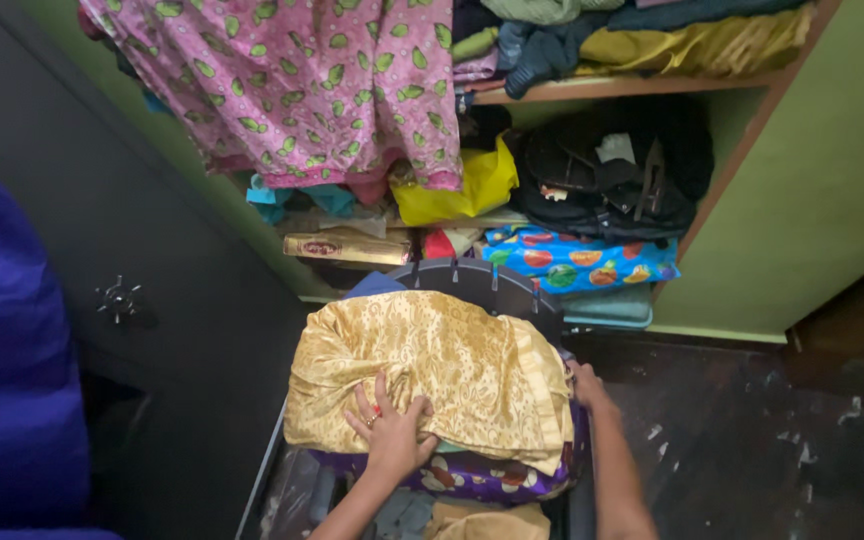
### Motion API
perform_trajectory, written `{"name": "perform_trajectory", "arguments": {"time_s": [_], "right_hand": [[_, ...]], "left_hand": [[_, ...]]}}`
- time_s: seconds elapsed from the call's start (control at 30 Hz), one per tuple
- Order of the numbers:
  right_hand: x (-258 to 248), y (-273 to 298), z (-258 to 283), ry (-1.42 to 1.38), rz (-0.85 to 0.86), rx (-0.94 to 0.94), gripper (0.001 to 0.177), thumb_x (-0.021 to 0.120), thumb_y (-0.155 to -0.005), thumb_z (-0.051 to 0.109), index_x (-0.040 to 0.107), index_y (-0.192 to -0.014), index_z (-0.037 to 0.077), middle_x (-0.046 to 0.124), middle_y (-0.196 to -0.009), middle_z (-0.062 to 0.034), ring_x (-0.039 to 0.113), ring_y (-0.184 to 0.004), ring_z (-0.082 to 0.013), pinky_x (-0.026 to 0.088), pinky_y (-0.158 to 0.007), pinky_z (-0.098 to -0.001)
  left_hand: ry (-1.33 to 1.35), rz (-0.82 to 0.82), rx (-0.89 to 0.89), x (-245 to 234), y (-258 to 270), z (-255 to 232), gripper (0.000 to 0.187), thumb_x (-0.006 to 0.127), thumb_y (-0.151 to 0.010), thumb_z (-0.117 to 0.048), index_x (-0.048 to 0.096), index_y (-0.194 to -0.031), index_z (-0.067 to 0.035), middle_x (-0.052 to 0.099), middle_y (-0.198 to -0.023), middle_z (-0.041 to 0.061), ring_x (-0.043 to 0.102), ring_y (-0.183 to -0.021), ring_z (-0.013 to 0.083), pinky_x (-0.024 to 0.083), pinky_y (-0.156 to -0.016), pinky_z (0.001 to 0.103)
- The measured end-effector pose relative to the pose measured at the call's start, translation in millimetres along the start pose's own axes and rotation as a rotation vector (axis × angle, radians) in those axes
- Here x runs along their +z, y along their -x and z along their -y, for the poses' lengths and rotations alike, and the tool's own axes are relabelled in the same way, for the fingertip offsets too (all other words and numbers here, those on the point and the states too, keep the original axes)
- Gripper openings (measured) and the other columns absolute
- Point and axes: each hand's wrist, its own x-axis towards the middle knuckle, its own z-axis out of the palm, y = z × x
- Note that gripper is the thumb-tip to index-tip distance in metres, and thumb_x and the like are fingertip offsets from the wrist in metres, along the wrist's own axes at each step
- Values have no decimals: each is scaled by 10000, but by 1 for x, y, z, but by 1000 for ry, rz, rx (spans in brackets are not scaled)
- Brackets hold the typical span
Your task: The person folds several pieces of clothing by hand and then packs them into a suitcase on a bed.
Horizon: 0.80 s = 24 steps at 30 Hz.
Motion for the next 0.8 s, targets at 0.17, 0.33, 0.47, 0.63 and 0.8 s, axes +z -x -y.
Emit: {"name": "perform_trajectory", "arguments": {"time_s": [0.17, 0.33, 0.47, 0.63, 0.8], "right_hand": [[8, 1, -3, -98, -193, -43, 235, 530, -998, 307, 615, -1178, 181, 645, -1110, -211, 656, -1021, -416, 522, -905, -452], [6, 15, 4, -602, -568, -386, 209, 466, -1097, 222, 543, -1017, 46, 645, -974, -176, 706, -911, -331, 541, -826, -378], [-21, 16, 30, -1110, -406, -131, 297, 381, -1101, 364, 486, -1115, 87, 647, -1174, -169, 693, -1026, -291, 572, -885, -409], [-98, 37, 114, -1369, -204, -194, 323, 347, -1109, 403, 400, -1140, 86, 641, -1258, -167, 697, -1112, -353, 587, -948, -495], [-132, 73, 168, -1336, -196, -325, 332, 342, -1151, 377, 464, -1127, 69, 660, -1150, -181, 694, -1096, -334, 591, -963, -467]], "left_hand": [[37, -129, 37, 21, -9, 14, 336, 771, -777, -245, 641, -1075, -328, 44, -1603, 203, -76, -1443, 621, 31, -1056, 855], [137, -182, 75, 30, -11, 24, 319, 724, -797, -228, 660, -1099, -308, 120, -1598, 208, -29, -1450, 609, 34, -1051, 853], [144, -209, 81, 34, -10, 25, 322, 717, -790, -256, 663, -1103, -311, 128, -1587, 231, -28, -1441, 618, 24, -1042, 857], [210, -157, 91, 24, -9, 25, 262, 703, -817, -303, 663, -1076, -308, 125, -1604, 233, -30, -1452, 619, 22, -1043, 857], [292, -21, 98, -6, -9, 31, 210, 685, -846, -354, 677, -1049, -301, 127, -1612, 235, -24, -1459, 624, 43, -1069, 832]]}}
